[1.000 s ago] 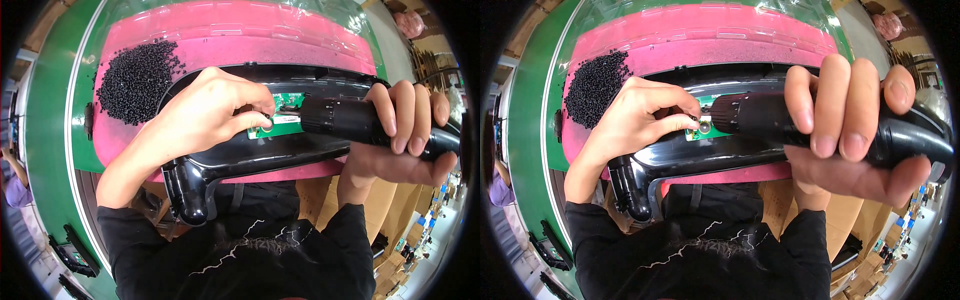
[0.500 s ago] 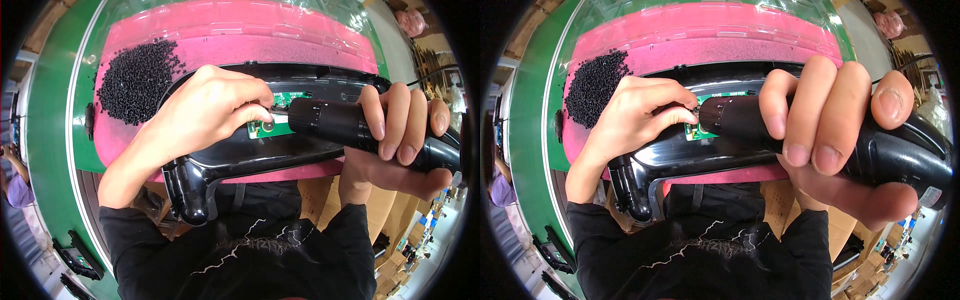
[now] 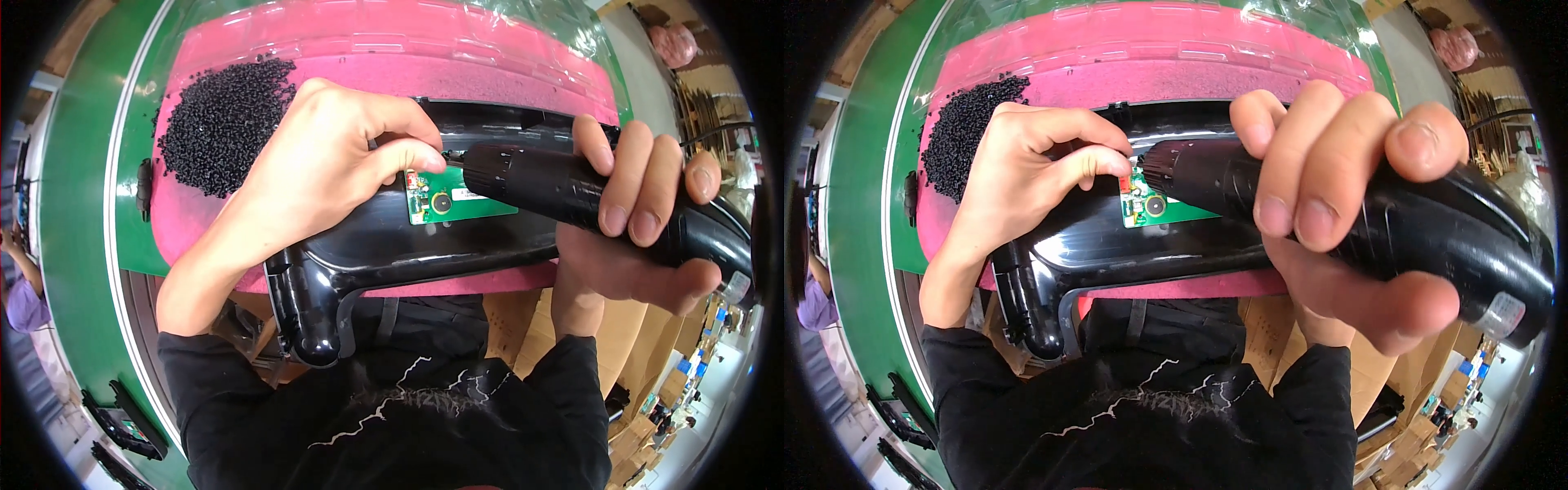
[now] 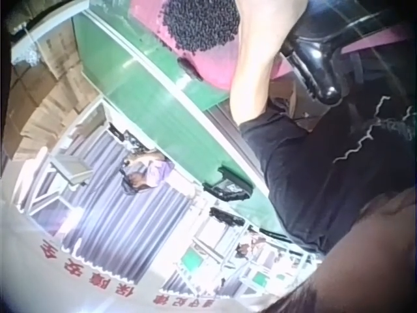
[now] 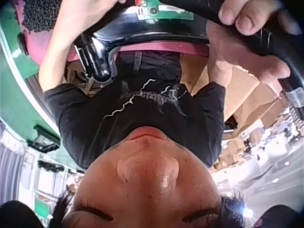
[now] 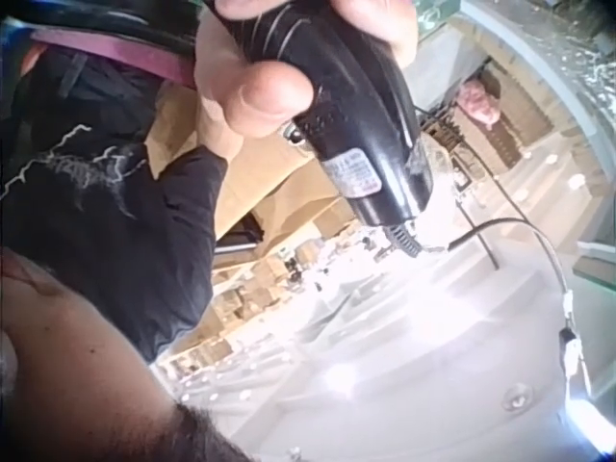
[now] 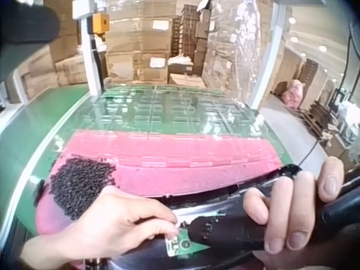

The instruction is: The person is installing circuit boards into plastic housings using an electric screwdriver.

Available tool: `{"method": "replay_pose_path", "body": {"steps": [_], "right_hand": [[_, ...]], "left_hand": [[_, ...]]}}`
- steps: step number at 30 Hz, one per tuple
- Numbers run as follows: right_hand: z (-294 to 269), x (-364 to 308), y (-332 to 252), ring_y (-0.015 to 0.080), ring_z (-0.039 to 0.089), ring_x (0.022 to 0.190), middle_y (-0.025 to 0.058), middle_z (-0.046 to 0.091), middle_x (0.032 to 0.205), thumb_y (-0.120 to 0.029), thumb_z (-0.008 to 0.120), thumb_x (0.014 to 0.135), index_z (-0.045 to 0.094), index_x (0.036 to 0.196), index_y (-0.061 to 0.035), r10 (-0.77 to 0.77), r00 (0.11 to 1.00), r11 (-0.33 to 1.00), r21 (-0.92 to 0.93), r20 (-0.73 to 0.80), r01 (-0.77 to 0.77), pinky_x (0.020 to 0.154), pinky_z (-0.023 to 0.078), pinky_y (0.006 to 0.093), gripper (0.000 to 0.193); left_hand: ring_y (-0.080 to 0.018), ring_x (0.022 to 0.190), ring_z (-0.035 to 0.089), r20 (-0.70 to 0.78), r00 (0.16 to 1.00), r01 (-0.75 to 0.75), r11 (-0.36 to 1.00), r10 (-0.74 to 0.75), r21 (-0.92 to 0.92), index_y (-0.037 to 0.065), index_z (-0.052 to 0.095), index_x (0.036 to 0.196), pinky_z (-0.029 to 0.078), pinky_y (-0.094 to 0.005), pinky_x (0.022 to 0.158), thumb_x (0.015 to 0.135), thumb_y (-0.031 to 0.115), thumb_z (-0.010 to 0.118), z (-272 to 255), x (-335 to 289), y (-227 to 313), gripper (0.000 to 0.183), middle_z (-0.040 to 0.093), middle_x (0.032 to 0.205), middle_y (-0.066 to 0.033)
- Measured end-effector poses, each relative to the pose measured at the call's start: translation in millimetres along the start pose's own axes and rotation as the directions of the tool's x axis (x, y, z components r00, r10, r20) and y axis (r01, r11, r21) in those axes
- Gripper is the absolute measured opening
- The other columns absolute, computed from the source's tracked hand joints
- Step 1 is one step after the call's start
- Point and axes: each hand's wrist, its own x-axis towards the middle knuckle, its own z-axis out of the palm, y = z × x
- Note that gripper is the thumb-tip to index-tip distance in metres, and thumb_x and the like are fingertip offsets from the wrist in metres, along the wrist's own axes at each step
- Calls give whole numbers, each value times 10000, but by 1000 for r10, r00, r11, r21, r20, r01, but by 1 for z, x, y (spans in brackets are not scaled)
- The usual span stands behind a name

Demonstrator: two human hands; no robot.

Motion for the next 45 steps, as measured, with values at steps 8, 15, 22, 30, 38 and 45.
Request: {"method": "replay_pose_path", "body": {"steps": [8,15,22,30,38,45], "right_hand": [[8,-2,-5,63,490,641,-91,540,709,-395,802,752,546,1028,-158,-52,990,992,108,-130,66,806,340,277,446],[9,-1,-4,54,493,625,-92,546,684,-363,816,735,553,985,-155,-66,983,984,151,-173,92,816,345,273,418],[6,0,-3,53,497,624,-93,547,671,-351,819,734,557,966,-148,-71,976,971,210,-207,115,833,344,269,404],[-2,0,-5,69,493,668,-76,540,729,-414,799,759,535,1061,-145,33,998,995,99,-49,-28,825,344,295,483],[-6,4,4,92,461,649,-59,511,726,-526,716,803,552,1116,-158,127,981,978,-185,145,-99,798,372,332,510],[21,5,16,120,469,684,-29,492,760,-499,682,849,511,1135,-136,134,991,937,-325,-16,-132,823,437,375,492]], "left_hand": [[-205,730,694,126,990,-76,990,62,115,-25,648,925,531,-292,653,819,52,707,-1,3,-2,144,690,798,-114],[-231,762,694,175,977,-137,989,125,56,-34,611,955,529,-311,667,837,41,675,-4,3,-5,154,669,822,-118],[-212,744,680,199,960,-200,980,195,5,-28,607,961,518,-297,652,812,84,711,1,9,-10,214,666,824,-100],[-163,710,688,-101,969,-210,968,224,139,11,690,814,521,-257,649,761,78,763,0,7,-2,112,700,751,-56],[-195,728,658,-173,927,-273,915,333,296,5,684,895,498,-287,657,815,11,689,-4,6,-5,81,672,790,-80],[-223,707,651,-178,937,-236,923,299,305,-17,647,927,508,-310,661,871,42,636,-12,-4,-9,82,659,792,-126]]}}
